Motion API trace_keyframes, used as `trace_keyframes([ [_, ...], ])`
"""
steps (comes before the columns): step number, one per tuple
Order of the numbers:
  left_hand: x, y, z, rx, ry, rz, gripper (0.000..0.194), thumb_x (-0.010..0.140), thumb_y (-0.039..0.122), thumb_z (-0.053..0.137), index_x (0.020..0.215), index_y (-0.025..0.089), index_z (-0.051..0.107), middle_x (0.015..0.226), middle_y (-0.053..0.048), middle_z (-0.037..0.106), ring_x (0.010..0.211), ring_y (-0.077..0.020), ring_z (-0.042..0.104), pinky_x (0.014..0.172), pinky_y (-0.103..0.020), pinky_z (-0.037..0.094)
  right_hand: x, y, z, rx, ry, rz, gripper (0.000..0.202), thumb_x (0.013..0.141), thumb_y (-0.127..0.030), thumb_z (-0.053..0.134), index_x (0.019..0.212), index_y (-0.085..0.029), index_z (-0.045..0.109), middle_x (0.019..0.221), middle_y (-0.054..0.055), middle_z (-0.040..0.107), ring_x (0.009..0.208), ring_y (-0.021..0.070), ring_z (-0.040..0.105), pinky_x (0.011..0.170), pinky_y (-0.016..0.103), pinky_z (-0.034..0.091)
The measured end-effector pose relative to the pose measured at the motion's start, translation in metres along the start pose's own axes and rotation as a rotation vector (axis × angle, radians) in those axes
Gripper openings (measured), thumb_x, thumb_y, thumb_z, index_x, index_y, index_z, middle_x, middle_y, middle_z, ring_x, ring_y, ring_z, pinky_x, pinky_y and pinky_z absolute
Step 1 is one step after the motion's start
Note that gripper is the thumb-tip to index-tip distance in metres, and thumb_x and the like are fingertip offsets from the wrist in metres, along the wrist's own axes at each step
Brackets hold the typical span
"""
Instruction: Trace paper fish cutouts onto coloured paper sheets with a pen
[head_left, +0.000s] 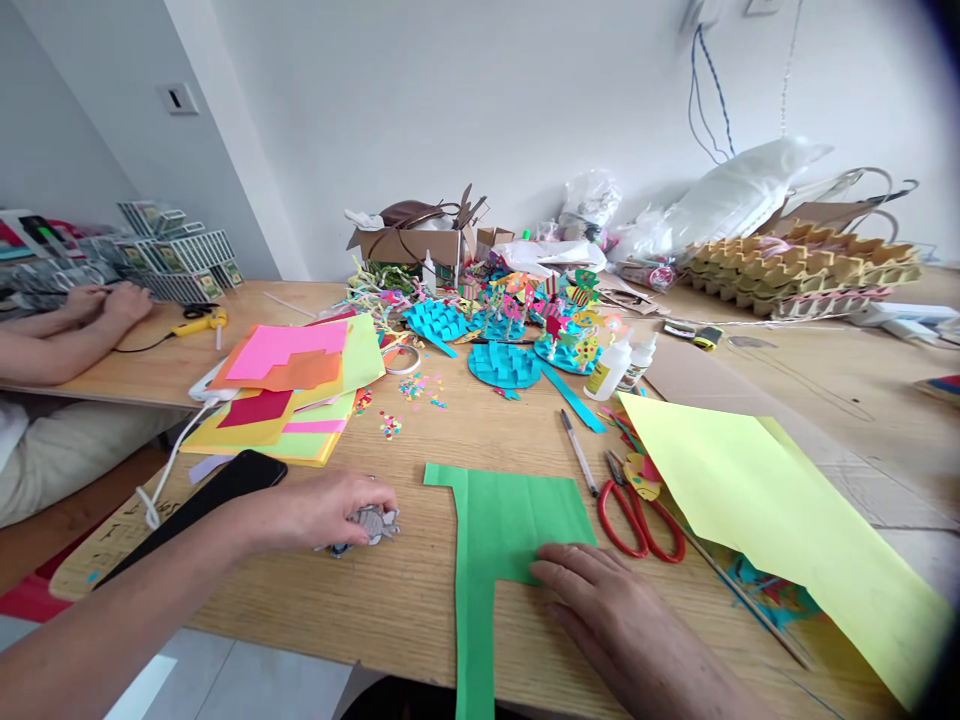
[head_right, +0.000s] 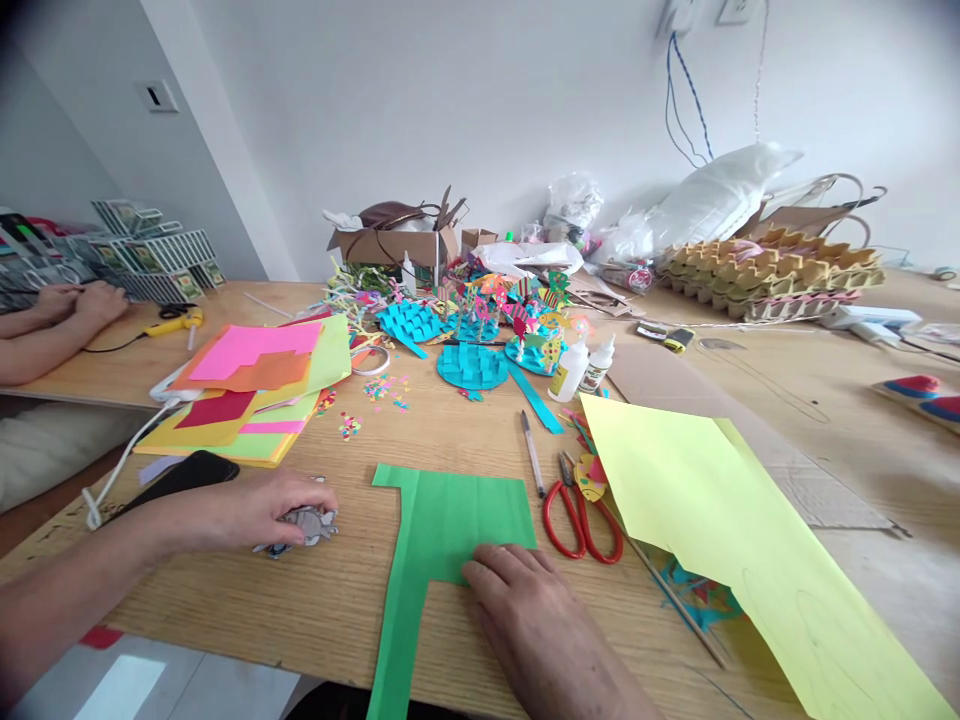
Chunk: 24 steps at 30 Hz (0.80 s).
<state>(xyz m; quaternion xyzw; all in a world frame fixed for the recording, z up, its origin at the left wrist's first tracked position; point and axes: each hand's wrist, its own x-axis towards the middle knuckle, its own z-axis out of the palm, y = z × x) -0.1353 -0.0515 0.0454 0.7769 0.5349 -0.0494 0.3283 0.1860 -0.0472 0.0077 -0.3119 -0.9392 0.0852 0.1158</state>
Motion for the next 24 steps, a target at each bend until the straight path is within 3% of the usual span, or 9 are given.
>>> trace_keyframes([
  [2,-0.001,0.001,0.0,0.025,0.021,0.025,0.026,0.072,0.011,0.059,0.096,0.023,0.06,0.093,0.0,0.06,0.09,-0.0198,0.056,0.076,-0.025,0.038,-0.001,0.001,0.0,-0.004,-0.008,-0.001,0.026,0.083,-0.005,0.045,0.083,-0.021,0.065,0.098,0.009,0.071,0.083,0.0209,0.069,0.075,0.035,0.058],
  [6,-0.009,-0.013,-0.01,0.143,0.176,0.048,0.037,0.076,0.013,0.062,0.111,0.023,0.056,0.111,-0.004,0.056,0.105,-0.0225,0.053,0.086,-0.028,0.038,-0.004,0.002,-0.001,0.005,-0.009,0.001,0.025,0.085,-0.007,0.044,0.084,-0.02,0.065,0.099,0.01,0.071,0.085,0.0215,0.069,0.077,0.036,0.058],
  [10,-0.009,-0.029,-0.017,0.227,0.126,0.038,0.041,0.075,0.005,0.058,0.112,0.024,0.056,0.112,-0.004,0.055,0.107,-0.0227,0.052,0.088,-0.028,0.038,-0.005,0.002,-0.002,0.014,-0.016,0.002,0.025,0.085,-0.007,0.044,0.085,-0.02,0.065,0.099,0.01,0.07,0.085,0.0219,0.069,0.075,0.036,0.058],
  [14,-0.001,-0.026,-0.021,0.233,0.059,0.033,0.043,0.072,0.0,0.05,0.108,0.023,0.058,0.106,-0.003,0.055,0.099,-0.0197,0.054,0.083,-0.026,0.039,-0.004,0.002,-0.003,0.007,-0.022,-0.003,0.026,0.084,-0.006,0.043,0.084,-0.02,0.065,0.099,0.01,0.071,0.085,0.022,0.069,0.076,0.036,0.058],
  [19,0.012,-0.018,-0.027,0.227,0.028,0.019,0.027,0.064,0.0,0.05,0.085,0.018,0.053,0.089,-0.001,0.053,0.083,-0.0175,0.052,0.068,-0.023,0.036,-0.006,0.002,-0.003,0.031,-0.021,0.005,0.027,0.086,-0.008,0.041,0.086,-0.02,0.065,0.099,0.011,0.07,0.087,0.0219,0.069,0.076,0.036,0.058],
  [24,0.02,-0.029,-0.036,0.183,0.01,0.0,0.023,0.059,0.004,0.051,0.073,0.019,0.042,0.073,0.003,0.047,0.066,-0.0145,0.045,0.055,-0.021,0.031,-0.006,0.001,-0.001,0.041,-0.009,0.019,0.026,0.085,-0.007,0.043,0.086,-0.02,0.065,0.096,0.01,0.071,0.085,0.0216,0.069,0.076,0.036,0.058],
])
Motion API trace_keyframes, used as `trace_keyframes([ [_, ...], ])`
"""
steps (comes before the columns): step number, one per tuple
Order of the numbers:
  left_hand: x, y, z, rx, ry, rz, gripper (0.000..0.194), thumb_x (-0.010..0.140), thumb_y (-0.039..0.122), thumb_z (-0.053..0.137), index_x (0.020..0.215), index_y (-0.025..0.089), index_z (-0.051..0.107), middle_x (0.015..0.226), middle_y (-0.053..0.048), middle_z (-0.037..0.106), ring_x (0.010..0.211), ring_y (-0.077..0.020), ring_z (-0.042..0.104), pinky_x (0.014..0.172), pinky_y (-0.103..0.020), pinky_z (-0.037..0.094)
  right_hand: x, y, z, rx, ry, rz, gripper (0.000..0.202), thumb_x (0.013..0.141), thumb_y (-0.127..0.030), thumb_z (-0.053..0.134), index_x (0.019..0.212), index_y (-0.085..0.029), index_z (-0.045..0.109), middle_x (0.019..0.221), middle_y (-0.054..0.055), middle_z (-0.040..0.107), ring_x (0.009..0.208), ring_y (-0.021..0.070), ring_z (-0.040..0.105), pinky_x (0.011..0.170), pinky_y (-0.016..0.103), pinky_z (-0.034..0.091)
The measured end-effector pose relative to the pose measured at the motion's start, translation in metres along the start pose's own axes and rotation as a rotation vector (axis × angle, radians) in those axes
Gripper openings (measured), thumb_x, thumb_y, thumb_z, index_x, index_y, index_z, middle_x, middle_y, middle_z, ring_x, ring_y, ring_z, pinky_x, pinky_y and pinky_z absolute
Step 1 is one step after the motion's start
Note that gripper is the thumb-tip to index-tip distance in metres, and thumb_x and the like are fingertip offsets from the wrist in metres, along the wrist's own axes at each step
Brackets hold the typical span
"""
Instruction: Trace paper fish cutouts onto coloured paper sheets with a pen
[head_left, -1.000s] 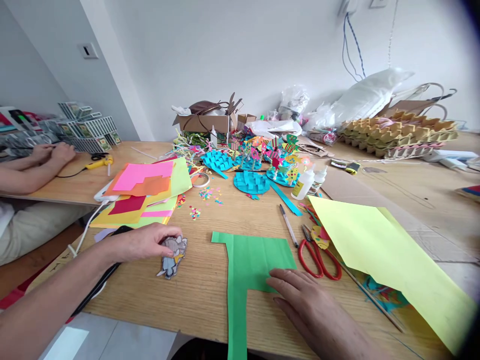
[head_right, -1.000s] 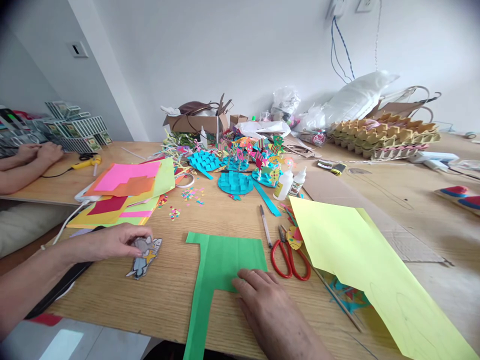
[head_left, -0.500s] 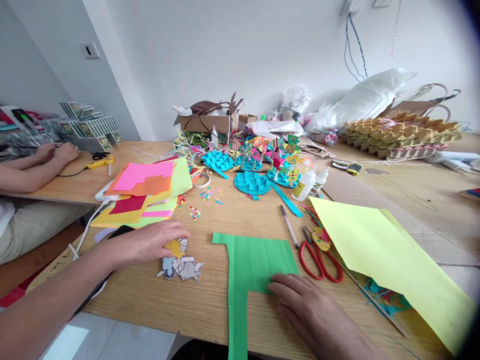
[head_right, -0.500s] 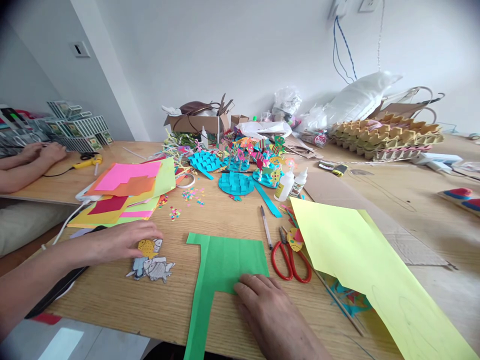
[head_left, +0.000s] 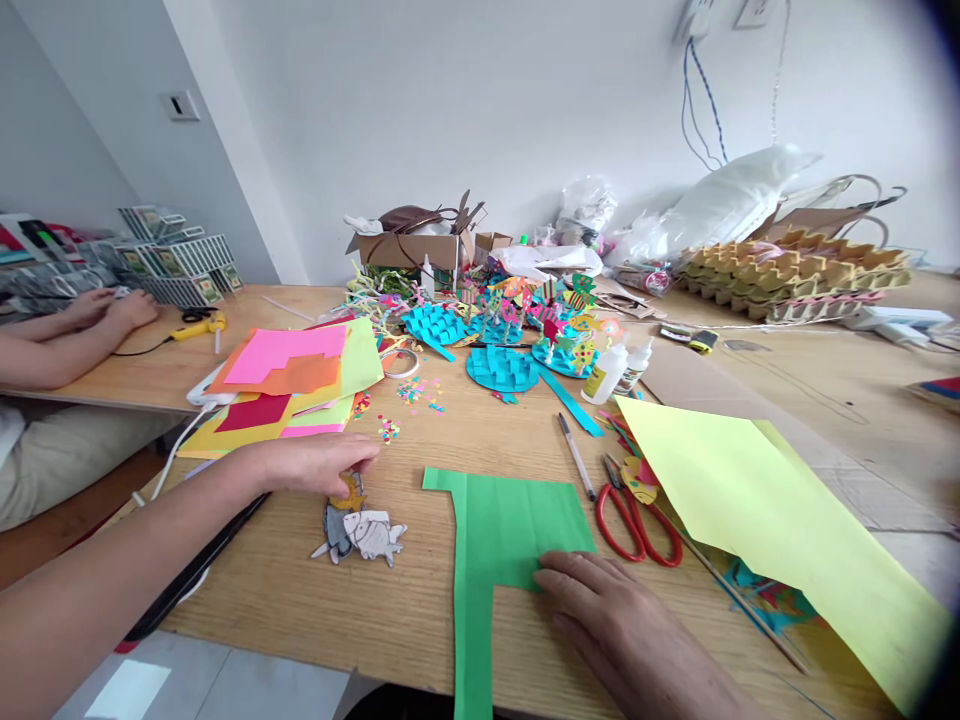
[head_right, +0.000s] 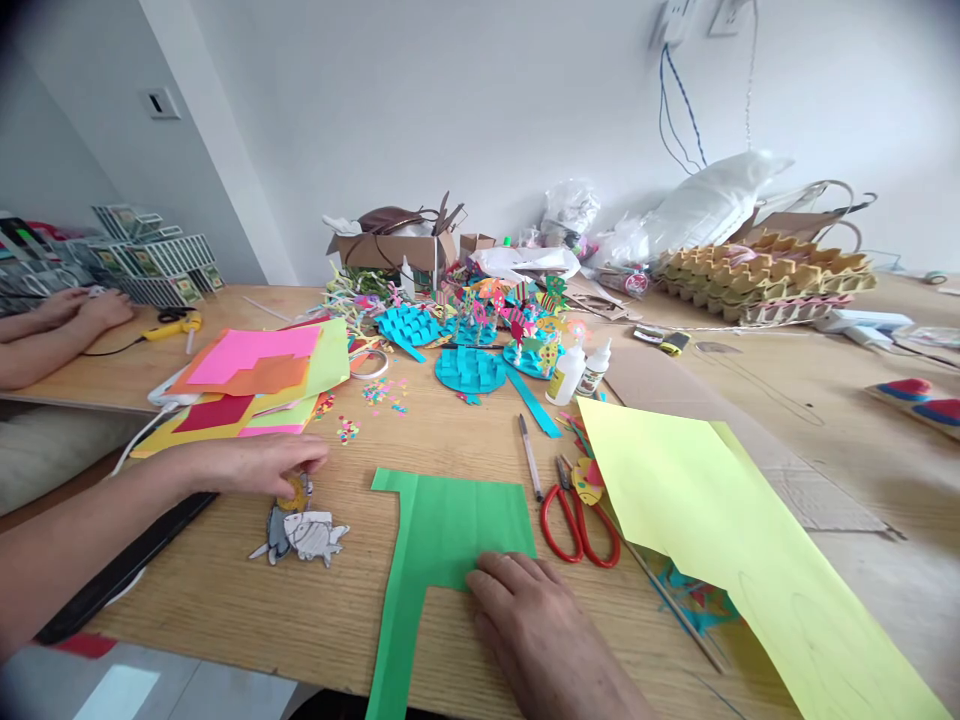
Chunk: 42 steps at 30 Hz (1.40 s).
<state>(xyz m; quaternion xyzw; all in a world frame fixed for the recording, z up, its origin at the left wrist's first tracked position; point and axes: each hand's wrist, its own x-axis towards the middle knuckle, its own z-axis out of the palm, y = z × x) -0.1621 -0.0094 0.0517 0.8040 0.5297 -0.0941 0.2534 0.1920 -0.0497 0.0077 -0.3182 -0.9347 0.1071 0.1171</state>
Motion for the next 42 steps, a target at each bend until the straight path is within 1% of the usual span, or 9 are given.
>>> trace_keyframes([
  [4,-0.001,-0.013,-0.008,-0.075,-0.031,0.022,0.011,0.065,0.013,0.052,0.071,0.019,0.045,0.066,0.005,0.046,0.062,-0.0131,0.044,0.052,-0.019,0.031,0.001,-0.001,0.0,0.007,0.008,-0.001,0.027,0.086,-0.008,0.041,0.085,-0.019,0.065,0.096,0.01,0.07,0.084,0.0224,0.069,0.075,0.037,0.058],
  [8,-0.006,-0.019,-0.015,-0.144,-0.043,0.069,0.005,0.068,0.02,0.055,0.072,0.018,0.056,0.067,0.003,0.052,0.065,-0.0137,0.049,0.059,-0.02,0.037,0.001,-0.001,-0.001,0.021,0.011,0.001,0.028,0.087,-0.009,0.039,0.084,-0.02,0.065,0.096,0.01,0.07,0.084,0.022,0.069,0.075,0.037,0.058],
  [11,-0.012,-0.018,-0.018,-0.17,-0.003,0.086,0.006,0.07,0.021,0.055,0.069,0.017,0.059,0.071,0.0,0.057,0.071,-0.0155,0.052,0.064,-0.021,0.039,0.002,0.0,-0.001,0.014,0.029,-0.012,0.027,0.086,-0.008,0.04,0.08,-0.021,0.064,0.094,0.009,0.07,0.08,0.0208,0.069,0.073,0.034,0.058],
  [19,-0.029,-0.015,-0.014,-0.194,0.08,0.041,0.012,0.077,0.023,0.051,0.077,0.016,0.06,0.074,0.0,0.059,0.072,-0.0155,0.053,0.065,-0.021,0.038,0.003,-0.001,-0.002,-0.01,-0.035,0.004,0.028,0.087,-0.008,0.039,0.082,-0.02,0.064,0.097,0.01,0.07,0.085,0.0219,0.068,0.077,0.037,0.057],
  [24,-0.032,-0.011,-0.008,-0.187,0.151,0.034,0.011,0.079,0.025,0.05,0.078,0.017,0.057,0.077,0.0,0.058,0.072,-0.0156,0.052,0.065,-0.022,0.037,0.002,-0.001,-0.002,-0.006,-0.024,0.001,0.027,0.086,-0.007,0.041,0.081,-0.02,0.064,0.097,0.009,0.069,0.084,0.021,0.068,0.076,0.036,0.057],
  [26,-0.032,-0.01,-0.005,-0.189,0.185,0.031,0.012,0.078,0.023,0.049,0.084,0.017,0.057,0.083,0.0,0.06,0.077,-0.0164,0.053,0.068,-0.023,0.038,0.003,-0.001,-0.002,-0.007,-0.017,0.002,0.026,0.085,-0.007,0.042,0.08,-0.021,0.064,0.096,0.009,0.07,0.082,0.0208,0.069,0.075,0.035,0.058],
  [31,-0.028,-0.009,0.001,-0.261,0.193,0.047,0.036,0.08,0.021,0.046,0.115,0.023,0.055,0.109,-0.001,0.062,0.094,-0.0181,0.056,0.08,-0.025,0.04,0.003,-0.002,-0.003,-0.004,-0.014,0.009,0.027,0.084,-0.007,0.041,0.08,-0.021,0.065,0.095,0.009,0.07,0.082,0.0215,0.069,0.073,0.035,0.059],
  [38,-0.031,-0.004,0.01,-0.429,0.191,0.011,0.031,0.077,0.028,0.051,0.107,0.021,0.054,0.085,0.002,0.057,0.073,-0.0147,0.052,0.063,-0.021,0.038,0.002,-0.001,-0.002,0.072,0.02,0.013,0.028,0.085,-0.008,0.043,0.086,-0.021,0.067,0.1,0.009,0.07,0.087,0.0218,0.068,0.077,0.036,0.057],
  [42,-0.027,0.007,0.013,-0.478,0.193,0.039,0.022,0.077,0.028,0.051,0.098,0.02,0.053,0.082,0.002,0.052,0.072,-0.0137,0.049,0.062,-0.02,0.038,0.02,-0.014,-0.011,0.309,0.057,0.098,0.026,0.087,-0.014,0.048,0.105,-0.019,0.066,0.112,0.01,0.067,0.098,0.021,0.065,0.083,0.032,0.054],
])
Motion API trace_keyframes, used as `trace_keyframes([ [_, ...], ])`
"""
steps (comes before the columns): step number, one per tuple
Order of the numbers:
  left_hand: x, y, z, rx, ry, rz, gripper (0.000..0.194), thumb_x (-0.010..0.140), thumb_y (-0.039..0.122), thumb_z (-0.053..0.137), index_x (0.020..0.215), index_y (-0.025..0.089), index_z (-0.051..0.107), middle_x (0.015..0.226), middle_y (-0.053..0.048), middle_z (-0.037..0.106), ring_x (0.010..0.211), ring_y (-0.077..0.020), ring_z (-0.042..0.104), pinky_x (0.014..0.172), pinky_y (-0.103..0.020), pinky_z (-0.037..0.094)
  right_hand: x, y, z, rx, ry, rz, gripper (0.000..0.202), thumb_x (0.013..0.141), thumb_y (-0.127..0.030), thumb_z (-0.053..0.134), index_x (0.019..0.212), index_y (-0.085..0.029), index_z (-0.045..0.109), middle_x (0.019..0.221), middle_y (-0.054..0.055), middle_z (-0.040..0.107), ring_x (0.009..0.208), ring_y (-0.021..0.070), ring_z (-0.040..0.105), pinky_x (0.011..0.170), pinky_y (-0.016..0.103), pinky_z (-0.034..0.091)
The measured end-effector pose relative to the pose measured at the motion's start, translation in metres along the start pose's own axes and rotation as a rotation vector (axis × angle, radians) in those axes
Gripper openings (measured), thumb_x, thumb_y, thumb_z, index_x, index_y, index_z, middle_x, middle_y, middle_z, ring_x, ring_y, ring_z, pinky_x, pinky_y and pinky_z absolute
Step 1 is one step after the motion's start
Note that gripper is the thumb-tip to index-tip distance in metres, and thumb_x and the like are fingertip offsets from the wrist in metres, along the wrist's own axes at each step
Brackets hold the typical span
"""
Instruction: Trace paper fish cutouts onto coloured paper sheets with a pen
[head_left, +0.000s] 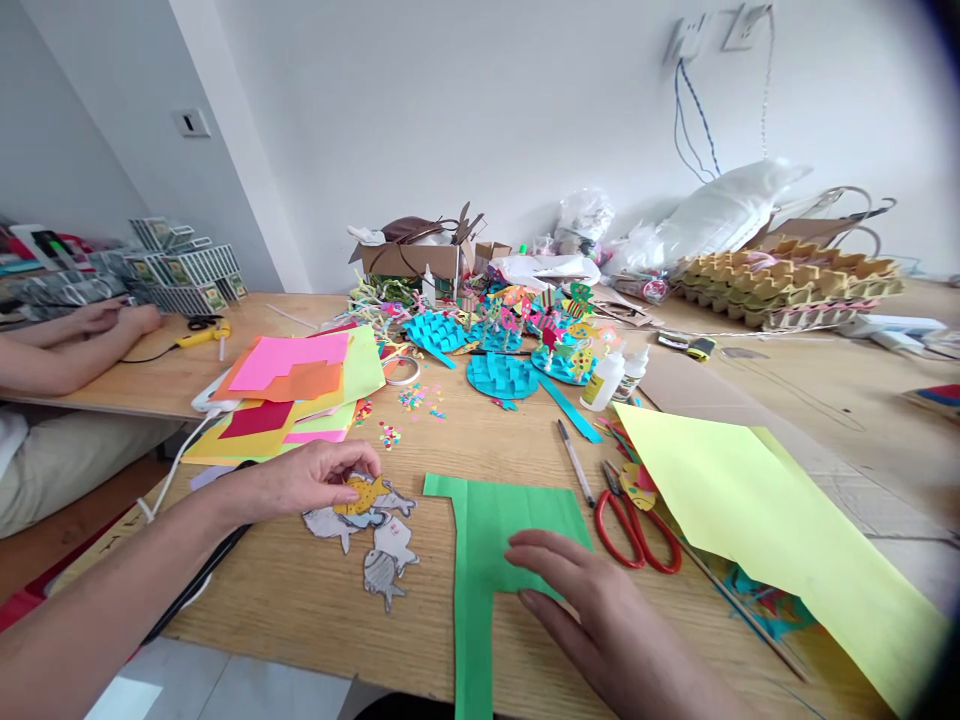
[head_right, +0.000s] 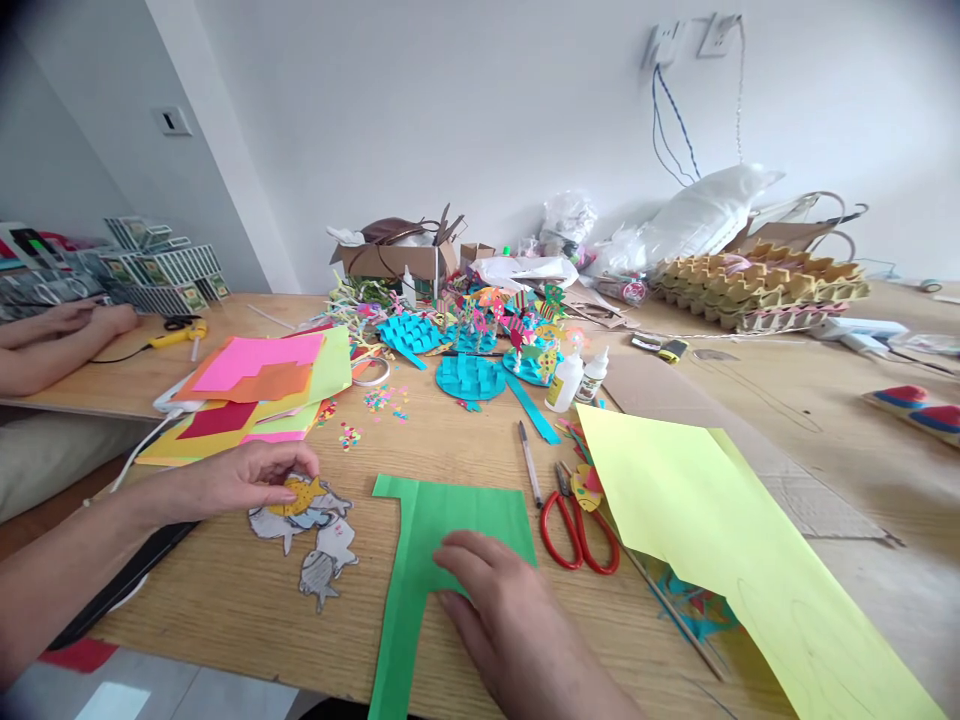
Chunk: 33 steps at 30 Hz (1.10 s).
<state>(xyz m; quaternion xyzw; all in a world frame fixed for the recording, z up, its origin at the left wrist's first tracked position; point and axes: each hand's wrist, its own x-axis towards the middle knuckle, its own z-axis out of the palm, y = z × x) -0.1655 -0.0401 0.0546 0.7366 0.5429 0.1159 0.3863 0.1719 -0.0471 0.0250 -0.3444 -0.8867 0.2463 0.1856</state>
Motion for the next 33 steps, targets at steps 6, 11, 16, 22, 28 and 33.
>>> trace_keyframes([
  [6,0.015,0.026,0.019,-0.097,-0.035,0.045,0.023,0.071,0.025,0.051,0.094,0.019,0.052,0.077,0.003,0.047,0.069,-0.0128,0.046,0.061,-0.021,0.037,0.053,-0.03,0.016,0.353,-0.01,0.151,0.031,0.083,-0.016,0.053,0.114,-0.017,0.061,0.097,0.005,0.071,0.076,0.015,0.067,0.065,0.023,0.05],
  [11,0.018,0.028,0.024,-0.196,-0.071,0.043,0.028,0.072,0.028,0.052,0.1,0.021,0.051,0.083,0.002,0.052,0.075,-0.0139,0.05,0.064,-0.022,0.04,0.071,-0.029,0.029,0.389,-0.029,0.268,0.022,0.081,-0.008,0.045,0.075,-0.017,0.064,0.064,-0.001,0.067,0.054,0.0108,0.061,0.05,0.018,0.042],
  [16,0.02,0.007,0.019,-0.193,0.024,-0.009,0.032,0.07,0.028,0.053,0.1,0.02,0.051,0.082,0.002,0.052,0.078,-0.0153,0.051,0.068,-0.024,0.04,0.057,-0.006,0.019,0.334,0.028,0.297,0.017,0.081,-0.014,0.043,0.073,-0.019,0.058,0.064,-0.002,0.066,0.054,0.0119,0.061,0.05,0.02,0.042],
  [22,0.025,-0.01,0.015,-0.159,0.053,-0.019,0.014,0.071,0.03,0.057,0.076,0.017,0.053,0.067,0.003,0.05,0.064,-0.0131,0.047,0.06,-0.023,0.037,0.026,0.017,0.005,0.311,0.1,0.334,0.018,0.083,-0.025,0.041,0.08,-0.019,0.058,0.063,0.001,0.065,0.057,0.015,0.063,0.052,0.023,0.047],
  [28,0.009,0.002,-0.001,-0.227,-0.055,0.092,0.026,0.078,0.04,0.059,0.067,0.017,0.055,0.078,-0.003,0.06,0.078,-0.0181,0.057,0.073,-0.028,0.046,0.0,0.02,-0.004,0.163,0.138,0.266,0.023,0.085,-0.028,0.04,0.079,-0.021,0.061,0.056,0.0,0.063,0.051,0.0155,0.061,0.047,0.023,0.045],
  [33,-0.001,0.009,-0.011,-0.255,-0.006,0.156,0.033,0.08,0.043,0.061,0.062,0.017,0.053,0.081,-0.005,0.057,0.087,-0.0203,0.056,0.081,-0.032,0.045,-0.007,0.017,-0.007,0.109,0.174,0.245,0.024,0.085,-0.028,0.041,0.08,-0.021,0.063,0.055,-0.001,0.063,0.05,0.0154,0.06,0.045,0.023,0.043],
])
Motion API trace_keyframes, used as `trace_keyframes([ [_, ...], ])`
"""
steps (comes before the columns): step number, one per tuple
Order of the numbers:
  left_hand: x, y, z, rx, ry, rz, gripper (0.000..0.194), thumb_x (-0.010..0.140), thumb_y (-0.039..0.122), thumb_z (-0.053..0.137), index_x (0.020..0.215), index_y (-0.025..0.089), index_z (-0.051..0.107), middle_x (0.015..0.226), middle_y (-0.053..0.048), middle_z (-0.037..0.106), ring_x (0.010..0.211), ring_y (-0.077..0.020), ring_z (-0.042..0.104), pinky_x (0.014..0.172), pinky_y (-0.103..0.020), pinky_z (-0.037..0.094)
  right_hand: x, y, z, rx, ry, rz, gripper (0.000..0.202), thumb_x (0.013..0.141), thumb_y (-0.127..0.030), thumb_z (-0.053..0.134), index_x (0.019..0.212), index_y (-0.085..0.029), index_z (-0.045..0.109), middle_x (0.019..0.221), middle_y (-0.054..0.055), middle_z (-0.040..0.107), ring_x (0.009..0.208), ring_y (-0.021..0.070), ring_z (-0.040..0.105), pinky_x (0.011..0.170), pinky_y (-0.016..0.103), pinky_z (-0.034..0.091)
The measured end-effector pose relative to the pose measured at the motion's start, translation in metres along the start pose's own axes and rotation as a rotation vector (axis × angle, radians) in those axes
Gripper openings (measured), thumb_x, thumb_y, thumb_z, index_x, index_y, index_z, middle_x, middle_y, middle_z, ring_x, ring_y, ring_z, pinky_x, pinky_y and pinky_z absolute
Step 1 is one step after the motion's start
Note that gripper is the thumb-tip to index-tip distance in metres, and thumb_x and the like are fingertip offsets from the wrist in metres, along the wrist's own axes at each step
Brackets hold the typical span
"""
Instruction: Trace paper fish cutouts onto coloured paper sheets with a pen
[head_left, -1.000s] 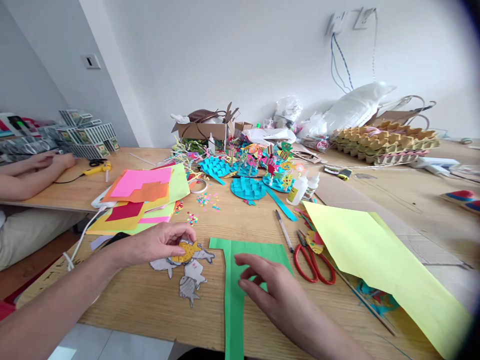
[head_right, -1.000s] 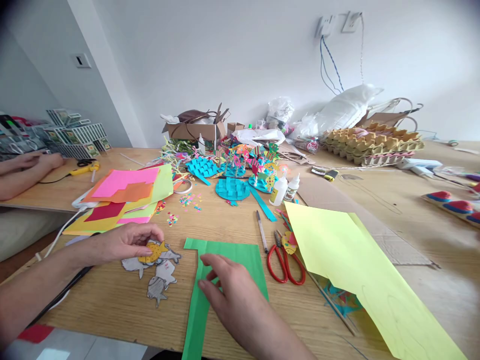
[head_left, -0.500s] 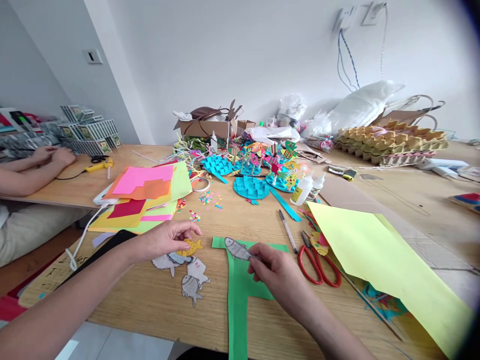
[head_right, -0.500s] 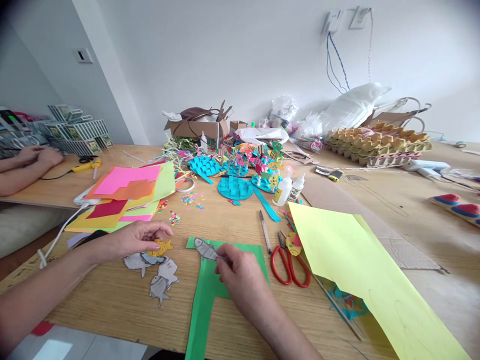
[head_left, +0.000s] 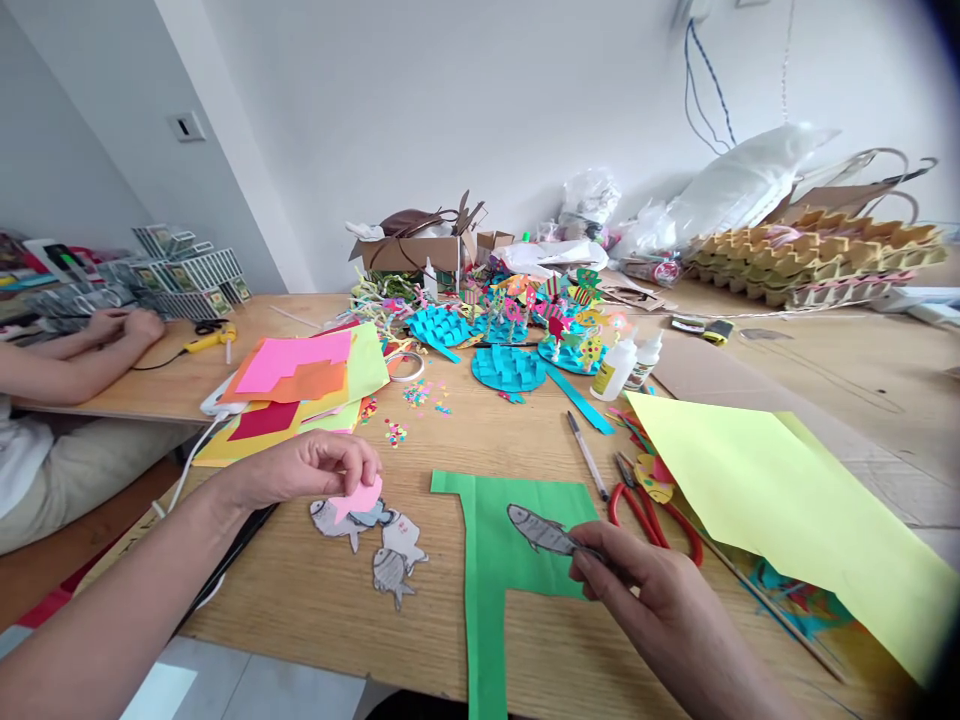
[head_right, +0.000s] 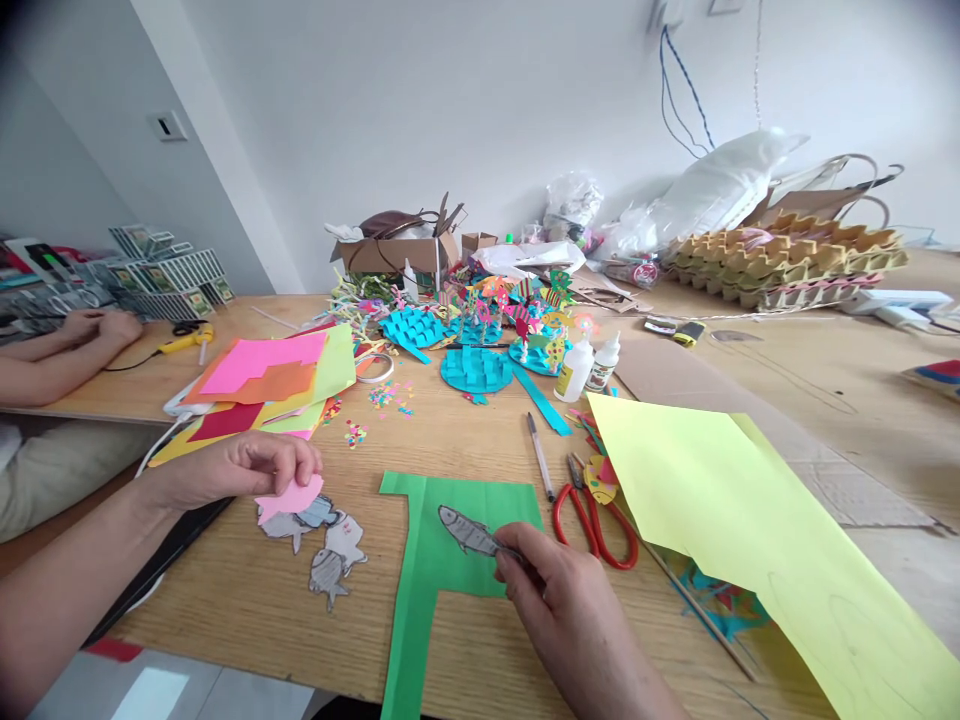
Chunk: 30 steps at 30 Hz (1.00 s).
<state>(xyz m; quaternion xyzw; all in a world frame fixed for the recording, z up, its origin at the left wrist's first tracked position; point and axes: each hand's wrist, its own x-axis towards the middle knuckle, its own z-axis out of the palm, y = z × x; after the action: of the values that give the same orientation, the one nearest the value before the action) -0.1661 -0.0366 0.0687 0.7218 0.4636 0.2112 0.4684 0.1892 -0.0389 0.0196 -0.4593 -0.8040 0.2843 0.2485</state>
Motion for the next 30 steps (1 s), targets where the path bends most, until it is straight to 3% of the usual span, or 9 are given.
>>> trace_keyframes([
  [4,0.001,-0.004,-0.002,0.008,0.013,-0.019,0.033,0.078,0.044,0.061,0.062,0.016,0.052,0.079,-0.004,0.057,0.083,-0.0198,0.056,0.078,-0.032,0.046,0.001,0.0,0.0,-0.031,-0.006,0.005,0.025,0.085,-0.028,0.039,0.079,-0.021,0.063,0.055,-0.001,0.062,0.049,0.0153,0.059,0.045,0.023,0.043],
  [10,0.012,-0.02,0.0,0.109,0.088,-0.132,0.019,0.075,0.035,0.058,0.083,0.018,0.055,0.079,0.0,0.057,0.074,-0.015,0.055,0.069,-0.026,0.045,0.001,0.005,0.002,-0.061,-0.053,0.012,0.028,0.086,-0.029,0.036,0.081,-0.019,0.062,0.057,0.0,0.062,0.052,0.0158,0.06,0.047,0.024,0.043],
  [16,0.028,-0.039,0.005,0.271,0.093,-0.195,0.02,0.077,0.036,0.054,0.081,0.017,0.06,0.076,0.0,0.062,0.072,-0.016,0.058,0.065,-0.024,0.045,0.001,0.007,0.004,-0.084,-0.079,0.018,0.029,0.086,-0.028,0.035,0.082,-0.02,0.063,0.056,0.0,0.063,0.051,0.0163,0.061,0.048,0.024,0.042],
  [21,0.033,-0.047,0.004,0.433,0.096,-0.182,0.015,0.074,0.026,0.051,0.079,0.017,0.063,0.081,-0.001,0.066,0.076,-0.0175,0.06,0.07,-0.026,0.046,0.001,0.009,-0.002,-0.04,-0.06,0.066,0.027,0.084,-0.031,0.039,0.086,-0.02,0.063,0.058,0.001,0.065,0.052,0.0165,0.062,0.047,0.024,0.044],
  [26,0.03,-0.035,0.01,0.594,0.164,-0.09,0.02,0.079,0.023,0.049,0.092,0.018,0.063,0.104,-0.005,0.064,0.099,-0.0233,0.056,0.09,-0.037,0.041,-0.003,0.013,-0.014,0.057,0.004,0.157,0.028,0.084,-0.035,0.039,0.089,-0.02,0.061,0.062,0.002,0.067,0.057,0.0171,0.065,0.052,0.024,0.049],
  [30,0.031,-0.012,0.043,0.633,0.084,0.057,0.022,0.084,0.015,0.047,0.098,0.021,0.062,0.103,-0.003,0.064,0.101,-0.0194,0.057,0.09,-0.031,0.043,-0.007,0.017,-0.014,0.08,0.018,0.188,0.028,0.085,-0.035,0.037,0.088,-0.02,0.06,0.063,0.002,0.066,0.058,0.0172,0.063,0.053,0.025,0.048],
])
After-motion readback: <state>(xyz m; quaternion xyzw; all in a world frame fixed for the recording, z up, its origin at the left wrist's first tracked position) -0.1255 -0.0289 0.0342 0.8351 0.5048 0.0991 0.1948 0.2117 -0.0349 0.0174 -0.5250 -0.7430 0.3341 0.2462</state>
